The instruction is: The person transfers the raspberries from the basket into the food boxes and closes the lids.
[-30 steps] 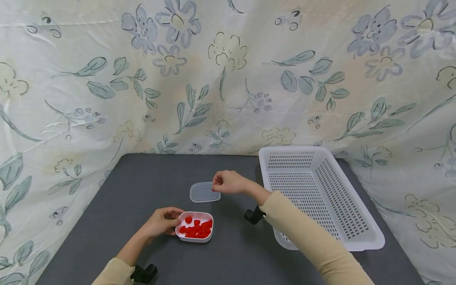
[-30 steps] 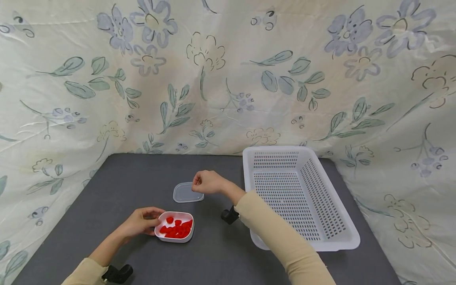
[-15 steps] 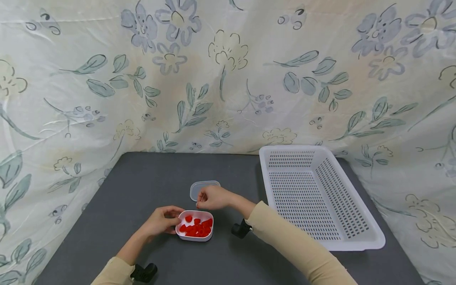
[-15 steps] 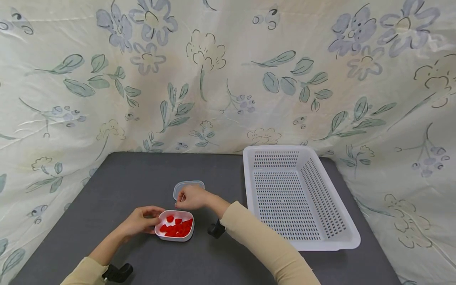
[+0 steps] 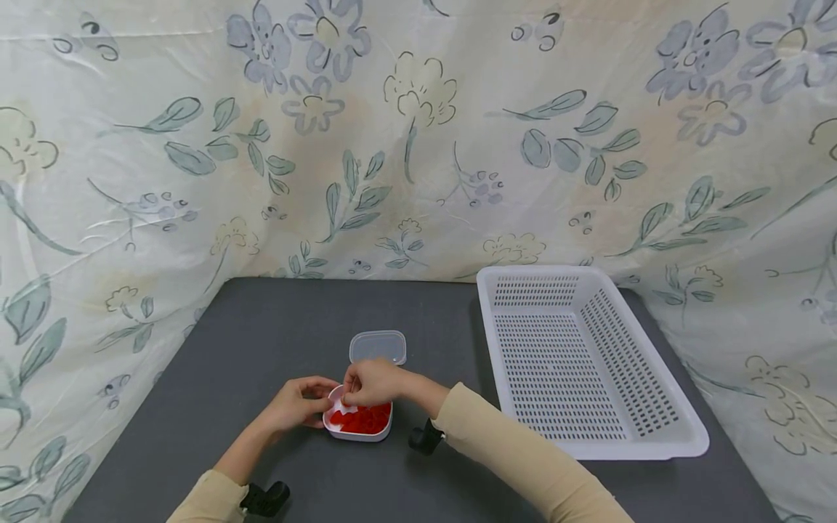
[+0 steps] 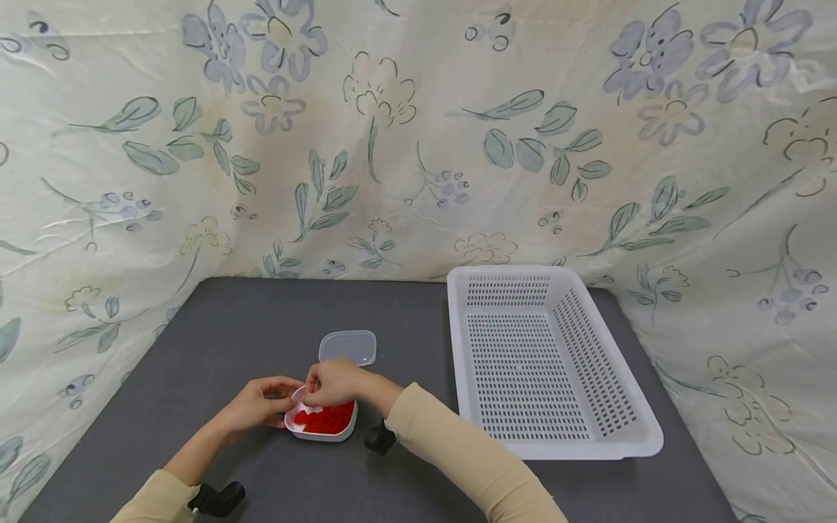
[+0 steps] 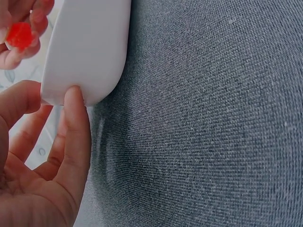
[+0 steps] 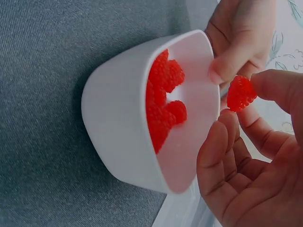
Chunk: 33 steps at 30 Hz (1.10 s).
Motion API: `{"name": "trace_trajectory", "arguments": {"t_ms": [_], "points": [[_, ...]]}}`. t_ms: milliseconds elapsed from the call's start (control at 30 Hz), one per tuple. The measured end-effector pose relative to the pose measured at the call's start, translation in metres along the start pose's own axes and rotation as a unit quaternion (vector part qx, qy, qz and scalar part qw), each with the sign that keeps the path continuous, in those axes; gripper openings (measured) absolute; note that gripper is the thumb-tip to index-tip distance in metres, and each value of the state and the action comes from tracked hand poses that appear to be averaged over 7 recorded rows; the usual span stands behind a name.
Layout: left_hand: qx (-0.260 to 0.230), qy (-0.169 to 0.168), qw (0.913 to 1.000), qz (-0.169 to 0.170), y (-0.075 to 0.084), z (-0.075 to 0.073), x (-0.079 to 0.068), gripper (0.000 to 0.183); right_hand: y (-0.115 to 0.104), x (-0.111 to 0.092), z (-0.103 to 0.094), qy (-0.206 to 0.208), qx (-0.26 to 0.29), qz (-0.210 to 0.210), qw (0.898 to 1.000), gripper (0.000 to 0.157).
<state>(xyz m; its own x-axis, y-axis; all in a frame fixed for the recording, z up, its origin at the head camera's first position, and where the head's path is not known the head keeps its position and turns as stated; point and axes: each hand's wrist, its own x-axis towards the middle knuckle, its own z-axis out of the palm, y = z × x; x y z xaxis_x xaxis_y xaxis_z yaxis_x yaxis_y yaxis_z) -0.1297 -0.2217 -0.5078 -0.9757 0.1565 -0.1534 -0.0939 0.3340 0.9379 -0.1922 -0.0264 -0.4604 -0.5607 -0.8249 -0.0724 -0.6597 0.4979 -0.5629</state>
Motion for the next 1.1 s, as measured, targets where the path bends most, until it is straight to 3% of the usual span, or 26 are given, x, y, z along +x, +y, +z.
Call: {"name": "trace_trajectory", "arguments": {"t_ms": [700, 1000, 1100], "points": [[-0.004, 0.004, 1.0000, -0.001, -0.001, 0.001, 0.000, 0.038, -0.004, 0.000, 0.016, 0.039, -0.090, 0.019, 0.995, 0.011], [0.008, 0.019, 0.9998, -0.002, -0.003, 0.003, 0.001, 0.036, 0.002, -0.001, 0.008, 0.051, -0.020, -0.004, 0.998, 0.010], [0.010, 0.023, 0.9997, -0.002, -0.003, 0.003, 0.000, 0.035, 0.003, 0.000, 0.004, 0.075, 0.001, -0.010, 0.997, 0.010]]}}
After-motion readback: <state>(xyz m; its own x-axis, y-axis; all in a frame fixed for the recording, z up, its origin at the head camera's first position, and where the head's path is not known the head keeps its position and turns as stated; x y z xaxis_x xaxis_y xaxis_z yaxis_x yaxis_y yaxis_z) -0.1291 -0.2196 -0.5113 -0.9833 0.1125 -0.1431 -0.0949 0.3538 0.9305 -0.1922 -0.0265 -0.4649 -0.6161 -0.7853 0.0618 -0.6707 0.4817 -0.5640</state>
